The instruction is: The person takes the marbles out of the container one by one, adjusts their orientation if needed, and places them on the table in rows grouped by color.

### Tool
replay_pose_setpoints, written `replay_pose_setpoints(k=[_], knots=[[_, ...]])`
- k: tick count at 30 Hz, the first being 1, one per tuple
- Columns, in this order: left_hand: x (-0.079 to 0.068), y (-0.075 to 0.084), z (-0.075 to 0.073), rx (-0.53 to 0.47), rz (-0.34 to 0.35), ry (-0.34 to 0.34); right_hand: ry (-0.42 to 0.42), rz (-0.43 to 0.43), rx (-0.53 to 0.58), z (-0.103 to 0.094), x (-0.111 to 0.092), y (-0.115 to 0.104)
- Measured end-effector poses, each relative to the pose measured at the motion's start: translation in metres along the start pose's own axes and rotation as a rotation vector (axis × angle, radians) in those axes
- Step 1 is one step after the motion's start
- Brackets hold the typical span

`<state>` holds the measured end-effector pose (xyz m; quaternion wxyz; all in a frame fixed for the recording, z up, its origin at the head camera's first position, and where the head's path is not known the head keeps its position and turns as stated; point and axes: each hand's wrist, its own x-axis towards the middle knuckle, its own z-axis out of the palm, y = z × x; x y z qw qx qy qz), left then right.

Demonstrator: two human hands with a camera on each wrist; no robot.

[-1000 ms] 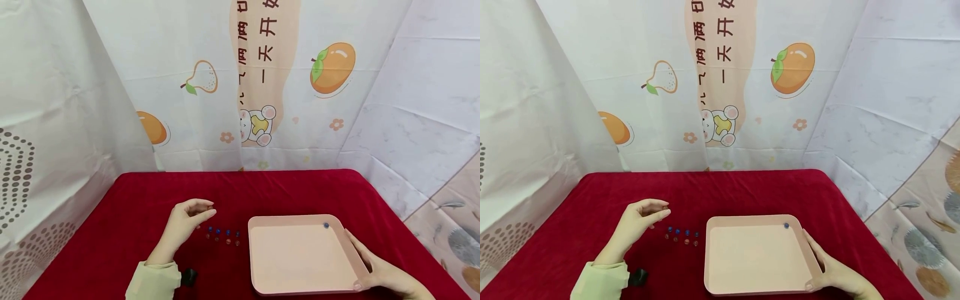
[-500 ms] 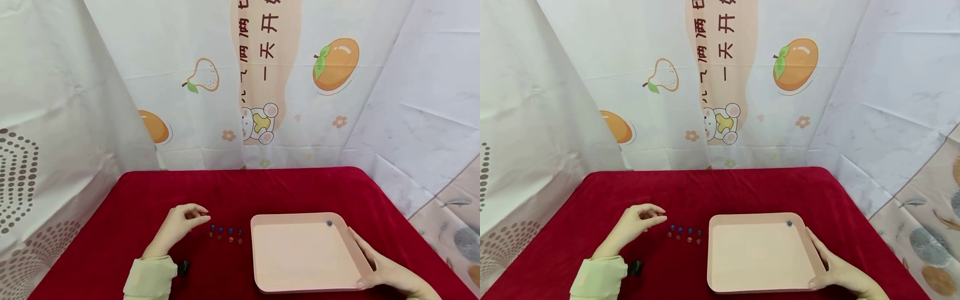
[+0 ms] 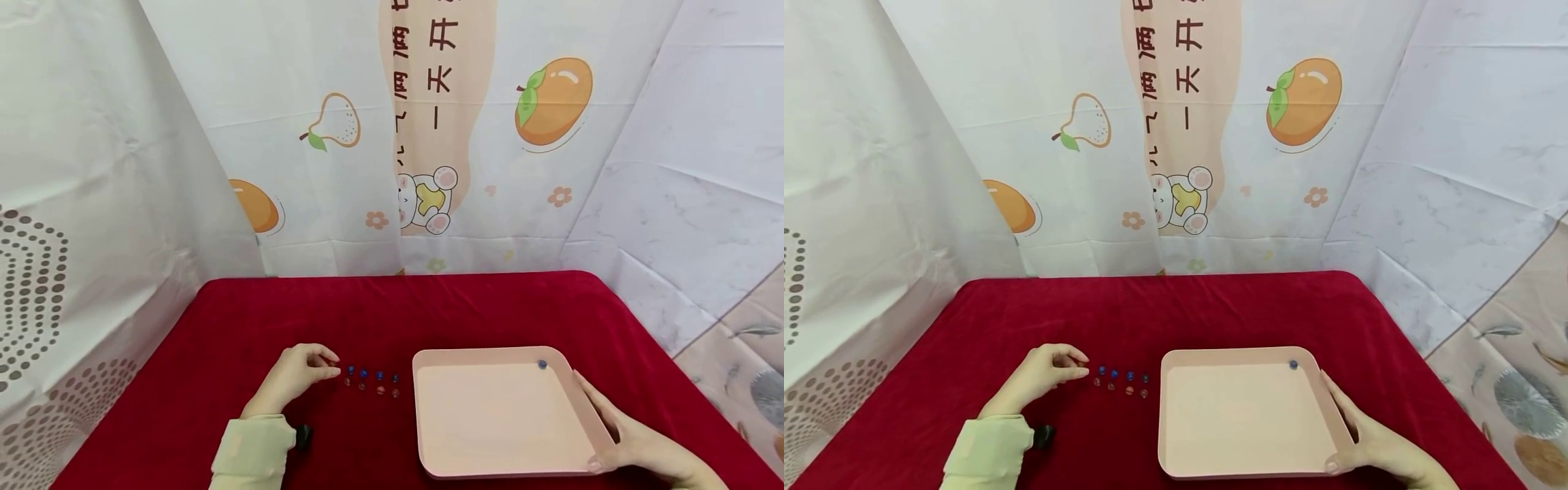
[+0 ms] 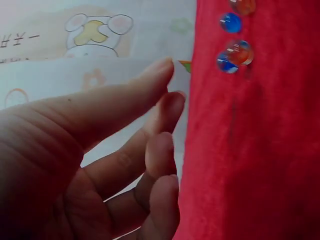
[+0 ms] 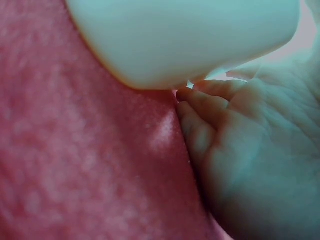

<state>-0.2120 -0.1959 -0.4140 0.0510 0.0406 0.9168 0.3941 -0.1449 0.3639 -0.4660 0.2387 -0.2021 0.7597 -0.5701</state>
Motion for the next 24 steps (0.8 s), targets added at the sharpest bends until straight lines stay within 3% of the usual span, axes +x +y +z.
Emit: replay_pose_setpoints(k=[8,24], knots=[[0.004,-0.012,0.01,0.027,-0.036,-0.052,0.015,-0.061,-0.04,0.0,0.001,0.002],[0.007,-0.017,0.016,0.071,-0.069,-0.026,0.024,-0.025,-0.046,0.0,0.001,0.002]])
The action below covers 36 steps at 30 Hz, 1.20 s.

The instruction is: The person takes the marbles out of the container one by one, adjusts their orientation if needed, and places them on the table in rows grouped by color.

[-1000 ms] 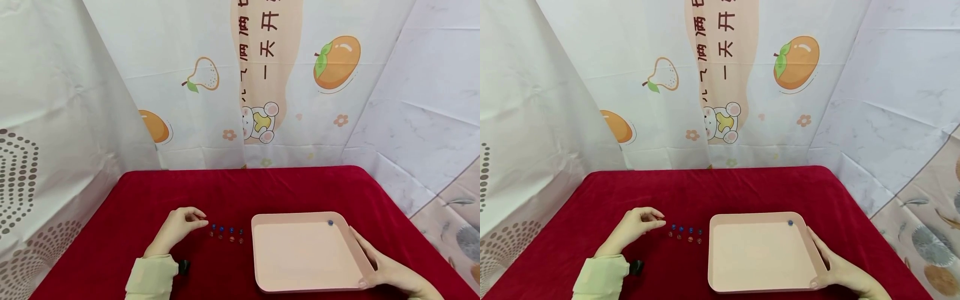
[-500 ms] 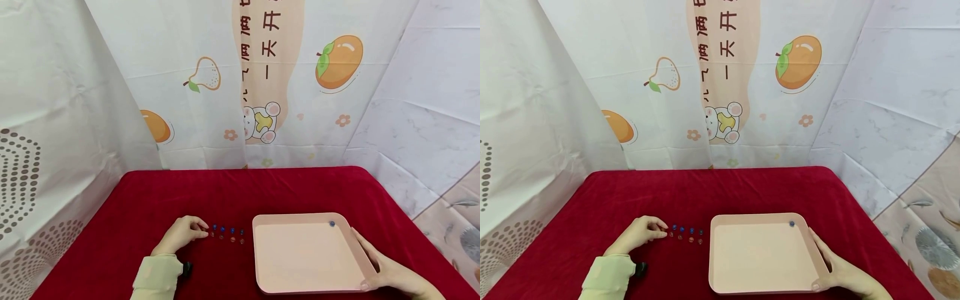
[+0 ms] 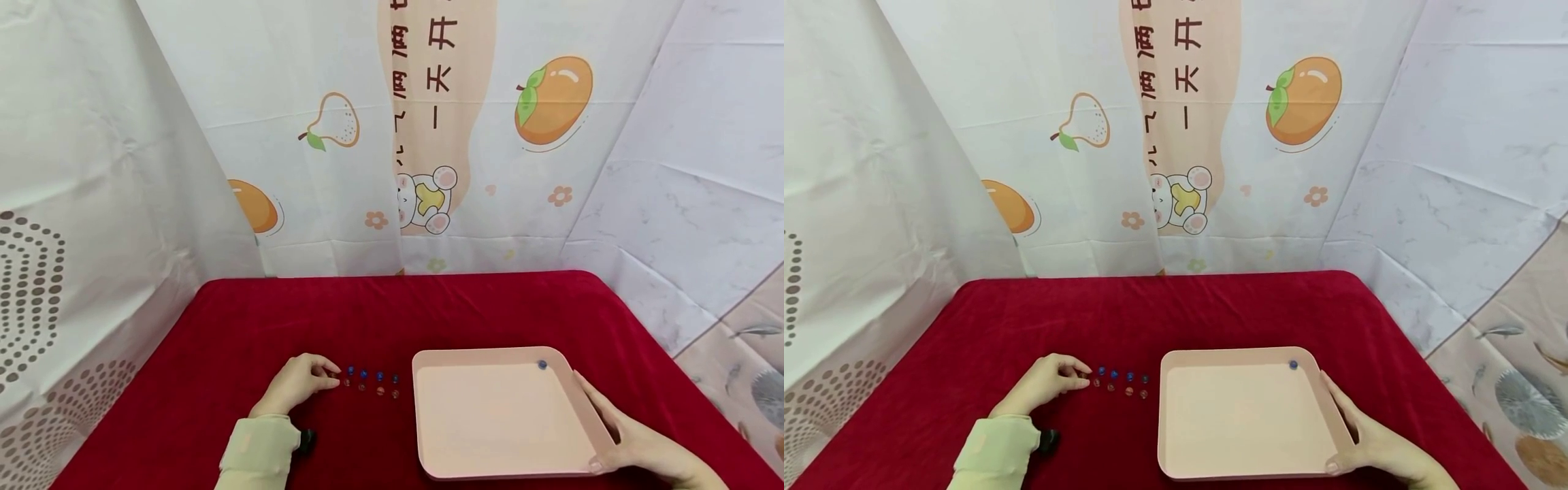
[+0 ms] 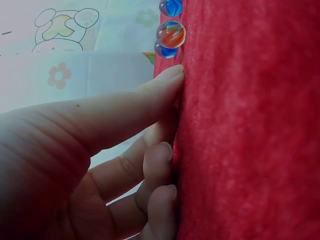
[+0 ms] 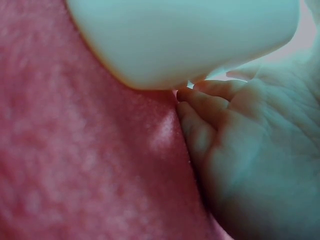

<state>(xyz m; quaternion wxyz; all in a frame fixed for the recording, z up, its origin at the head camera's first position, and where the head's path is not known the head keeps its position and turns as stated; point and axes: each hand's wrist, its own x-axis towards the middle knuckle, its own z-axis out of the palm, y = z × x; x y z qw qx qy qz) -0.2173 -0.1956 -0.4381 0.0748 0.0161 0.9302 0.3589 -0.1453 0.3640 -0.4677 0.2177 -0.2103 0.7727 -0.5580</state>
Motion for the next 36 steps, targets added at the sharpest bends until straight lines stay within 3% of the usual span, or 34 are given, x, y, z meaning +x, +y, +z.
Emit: replay_pose_setpoints(k=[3,10,21,27,36], knots=[[0.0,0.0,0.0,-0.008,-0.007,-0.007,0.004,-0.034,-0.012,0.001,0.0,0.0],[-0.002,0.001,-0.003,-0.031,-0.005,-0.019,-0.011,0.018,0.04,-0.001,0.001,-0.002],[-0.005,0.003,-0.006,-0.05,0.022,-0.015,-0.008,-0.013,0.023,0.0,0.0,0.001],[-0.005,0.008,-0.01,-0.053,0.011,0.056,0.0,-0.048,0.017,0.002,0.001,0.001],[-0.007,0.026,-0.012,-0.181,0.048,0.178,0.007,-0.045,0.013,0.004,0.002,-0.002]])
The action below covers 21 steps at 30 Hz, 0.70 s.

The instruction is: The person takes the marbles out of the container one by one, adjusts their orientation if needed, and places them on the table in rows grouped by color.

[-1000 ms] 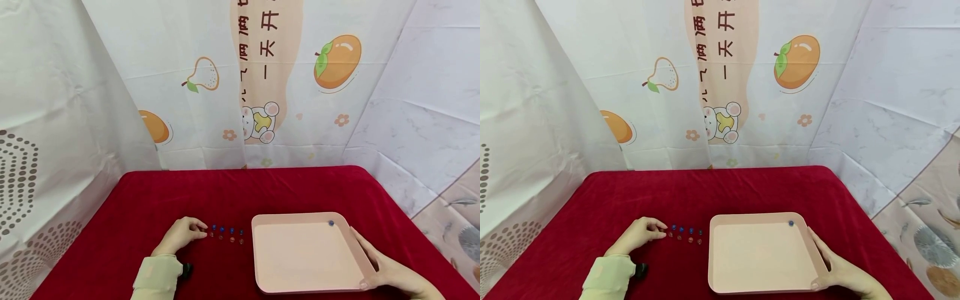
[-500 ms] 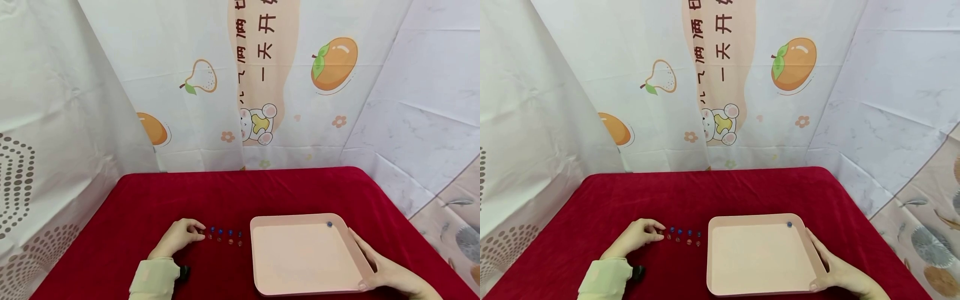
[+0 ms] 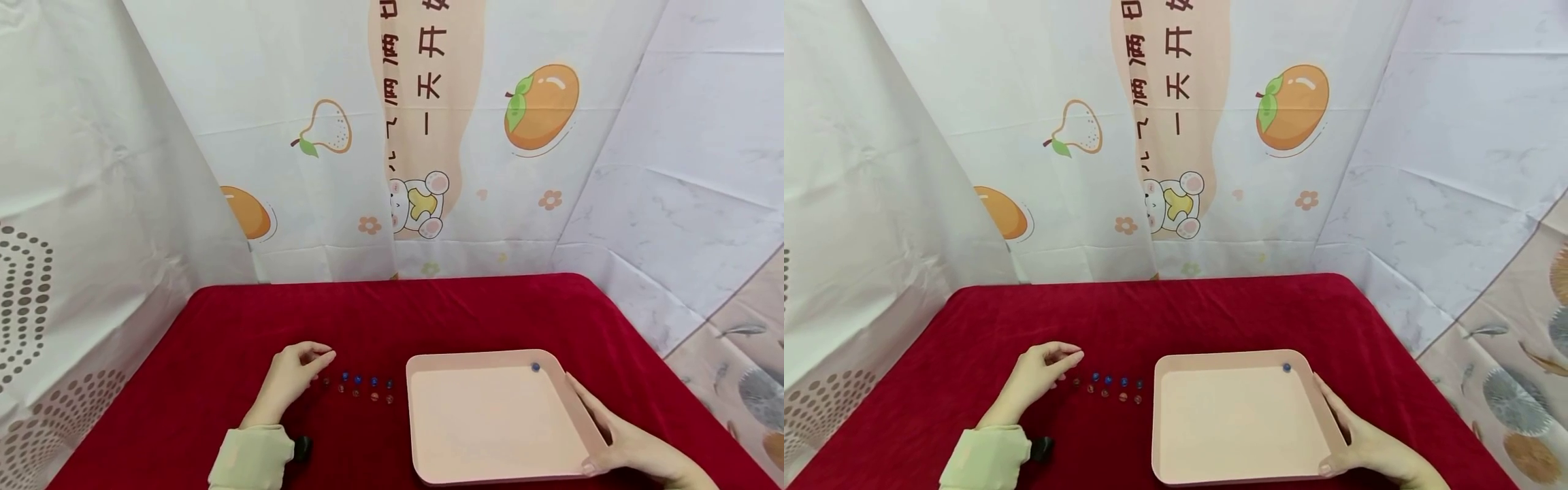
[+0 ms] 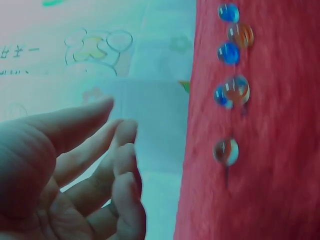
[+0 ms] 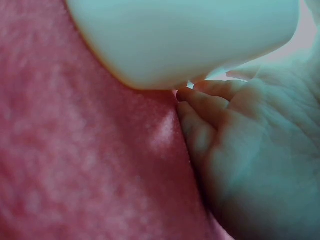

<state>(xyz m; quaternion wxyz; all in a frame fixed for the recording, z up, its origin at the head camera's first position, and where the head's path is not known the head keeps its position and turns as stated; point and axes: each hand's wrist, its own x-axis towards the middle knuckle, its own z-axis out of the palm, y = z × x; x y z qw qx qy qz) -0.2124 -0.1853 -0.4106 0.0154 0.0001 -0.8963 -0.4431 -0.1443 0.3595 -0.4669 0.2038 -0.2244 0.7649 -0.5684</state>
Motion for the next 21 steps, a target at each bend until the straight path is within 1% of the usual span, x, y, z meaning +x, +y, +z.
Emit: replay_pose_setpoints(k=[3,5,8,12,21], knots=[[-0.002,0.007,0.004,-0.053,0.008,0.023,-0.015,0.018,0.017,0.0,-0.001,0.0],[-0.003,0.012,0.009,-0.093,0.017,0.032,-0.023,0.046,0.045,-0.001,-0.001,-0.001],[-0.005,0.019,0.017,-0.132,0.051,0.04,-0.029,0.061,0.07,-0.001,-0.001,-0.003],[-0.007,0.027,0.026,-0.158,0.079,0.032,-0.019,0.084,0.082,-0.001,-0.002,-0.005],[-0.01,0.038,0.039,-0.233,0.084,0.006,0.0,0.16,0.115,0.0,-0.003,-0.011]])
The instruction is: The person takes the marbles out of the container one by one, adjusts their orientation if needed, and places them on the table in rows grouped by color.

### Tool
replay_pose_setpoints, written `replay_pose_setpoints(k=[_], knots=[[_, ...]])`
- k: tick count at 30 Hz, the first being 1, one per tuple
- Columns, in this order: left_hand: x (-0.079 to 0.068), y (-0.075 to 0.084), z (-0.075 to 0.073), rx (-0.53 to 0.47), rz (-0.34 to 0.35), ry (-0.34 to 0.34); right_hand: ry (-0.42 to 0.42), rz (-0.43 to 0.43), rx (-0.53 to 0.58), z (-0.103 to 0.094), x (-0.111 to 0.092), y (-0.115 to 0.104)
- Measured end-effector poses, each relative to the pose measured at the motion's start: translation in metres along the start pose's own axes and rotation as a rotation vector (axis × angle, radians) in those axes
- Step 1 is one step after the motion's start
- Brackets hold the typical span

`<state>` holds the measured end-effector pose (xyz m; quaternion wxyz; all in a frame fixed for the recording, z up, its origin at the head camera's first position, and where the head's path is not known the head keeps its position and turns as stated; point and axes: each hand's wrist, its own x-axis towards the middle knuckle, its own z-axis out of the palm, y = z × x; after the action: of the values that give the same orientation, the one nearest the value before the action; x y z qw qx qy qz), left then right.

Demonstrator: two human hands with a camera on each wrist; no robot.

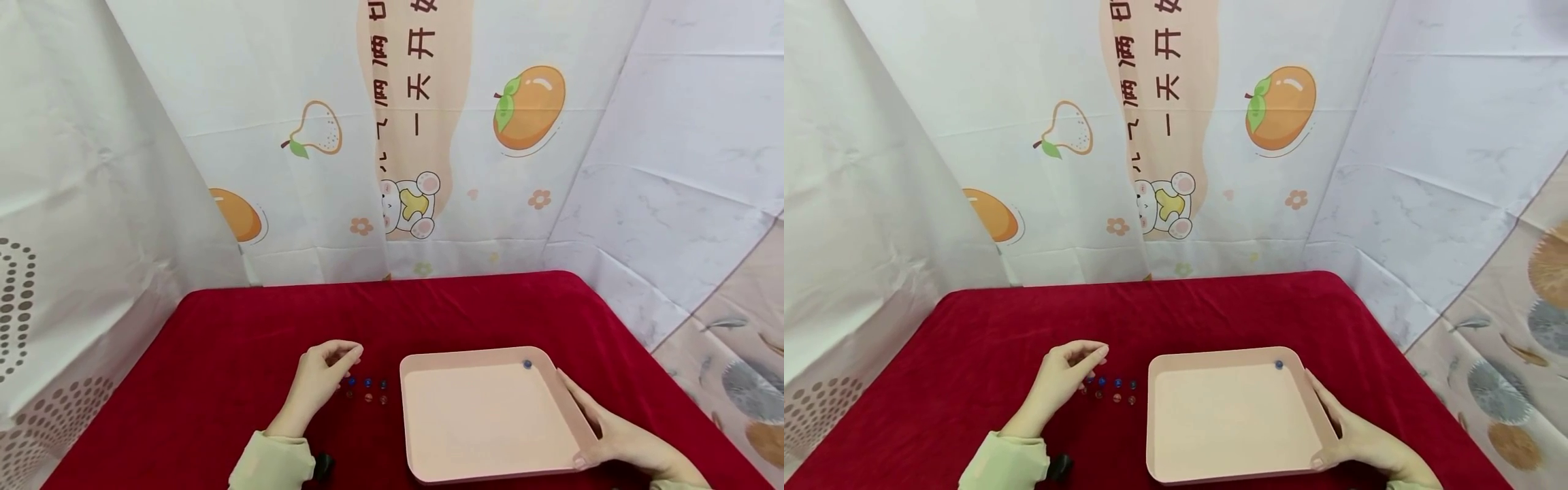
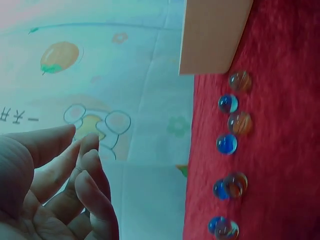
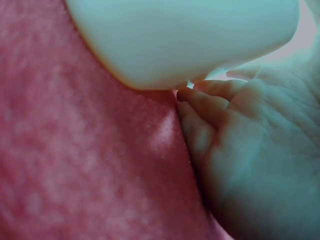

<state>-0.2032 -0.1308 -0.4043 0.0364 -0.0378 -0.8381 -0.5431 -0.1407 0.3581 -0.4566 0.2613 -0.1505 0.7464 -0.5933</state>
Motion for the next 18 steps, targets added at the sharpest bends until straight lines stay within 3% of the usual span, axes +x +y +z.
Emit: replay_pose_setpoints(k=[7,13,18], knots=[[0.001,0.016,0.012,-0.025,0.068,-0.031,0.019,-0.021,-0.013,0.0,0.0,0.0],[0.006,0.035,0.024,-0.028,0.152,-0.109,0.02,-0.038,-0.02,0.0,0.001,-0.001],[0.008,0.05,0.035,0.038,0.219,-0.187,0.018,-0.024,-0.023,0.0,0.0,0.0]])
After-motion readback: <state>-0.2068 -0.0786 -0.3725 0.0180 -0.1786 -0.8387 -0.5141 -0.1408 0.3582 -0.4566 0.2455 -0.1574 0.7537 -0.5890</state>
